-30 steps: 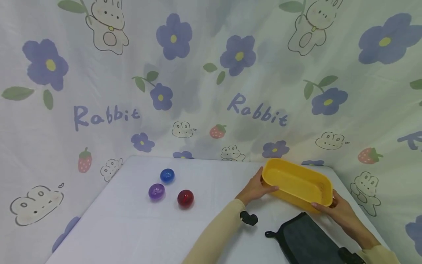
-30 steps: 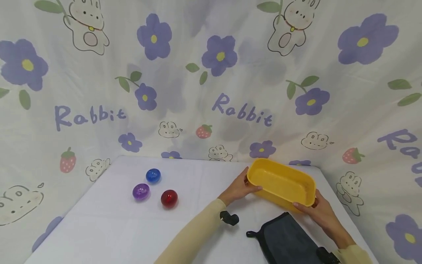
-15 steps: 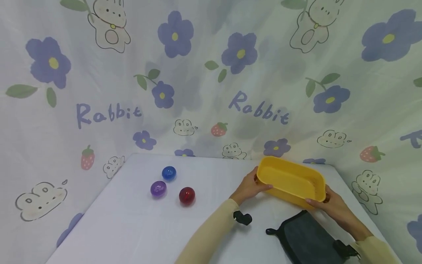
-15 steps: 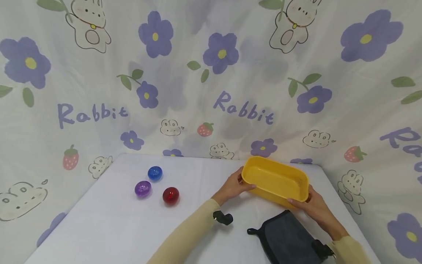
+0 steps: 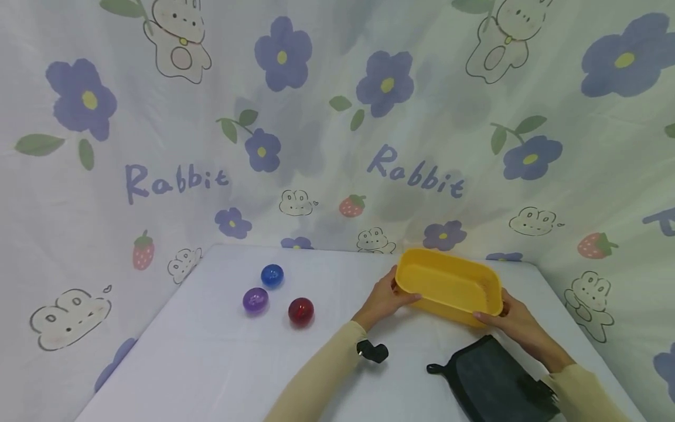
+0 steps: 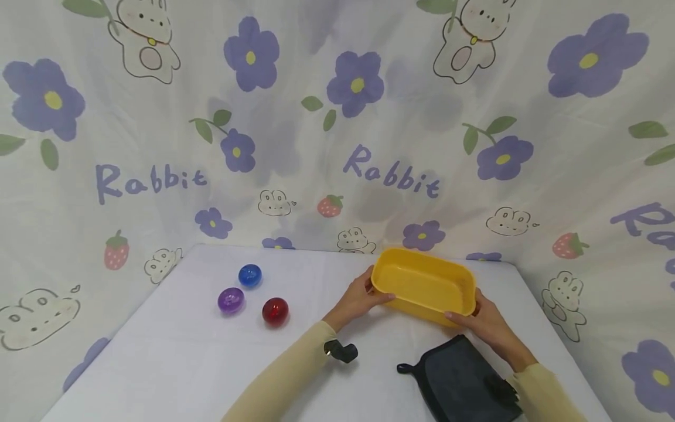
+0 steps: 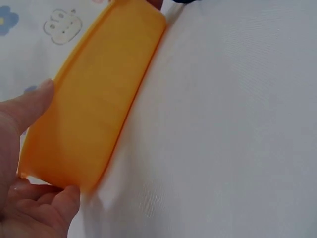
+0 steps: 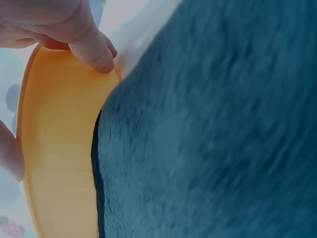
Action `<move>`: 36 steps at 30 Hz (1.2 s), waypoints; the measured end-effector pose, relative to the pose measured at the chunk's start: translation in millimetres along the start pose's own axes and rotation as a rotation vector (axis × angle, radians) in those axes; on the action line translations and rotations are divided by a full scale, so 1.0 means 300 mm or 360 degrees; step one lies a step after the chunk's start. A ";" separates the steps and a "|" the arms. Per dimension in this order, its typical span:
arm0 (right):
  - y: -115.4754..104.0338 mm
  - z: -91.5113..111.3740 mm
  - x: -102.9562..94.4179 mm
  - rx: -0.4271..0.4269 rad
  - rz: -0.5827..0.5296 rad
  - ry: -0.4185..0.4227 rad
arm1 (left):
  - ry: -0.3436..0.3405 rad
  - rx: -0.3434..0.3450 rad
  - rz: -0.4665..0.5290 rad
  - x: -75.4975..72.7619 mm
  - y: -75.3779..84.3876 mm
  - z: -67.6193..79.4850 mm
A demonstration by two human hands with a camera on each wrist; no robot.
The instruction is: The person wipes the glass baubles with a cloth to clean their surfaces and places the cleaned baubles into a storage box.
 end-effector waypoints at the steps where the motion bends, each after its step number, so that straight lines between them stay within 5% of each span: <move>1: -0.003 -0.003 0.007 -0.0006 -0.0005 -0.0005 | 0.0010 -0.0003 -0.0005 -0.006 -0.004 0.005; 36: -0.107 -0.092 0.205 -0.0179 -0.0045 -0.0110 | 0.0205 -0.0107 0.0003 -0.188 -0.106 0.160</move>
Point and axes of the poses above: each hand's wrist, its own z-axis away from the middle knuckle, its own x-axis out of the palm, y = z × x, the point moved 4 cm from there along -z, towards the middle knuckle, and after that the axes turned 14 degrees about -z, right-handed, at the moved point
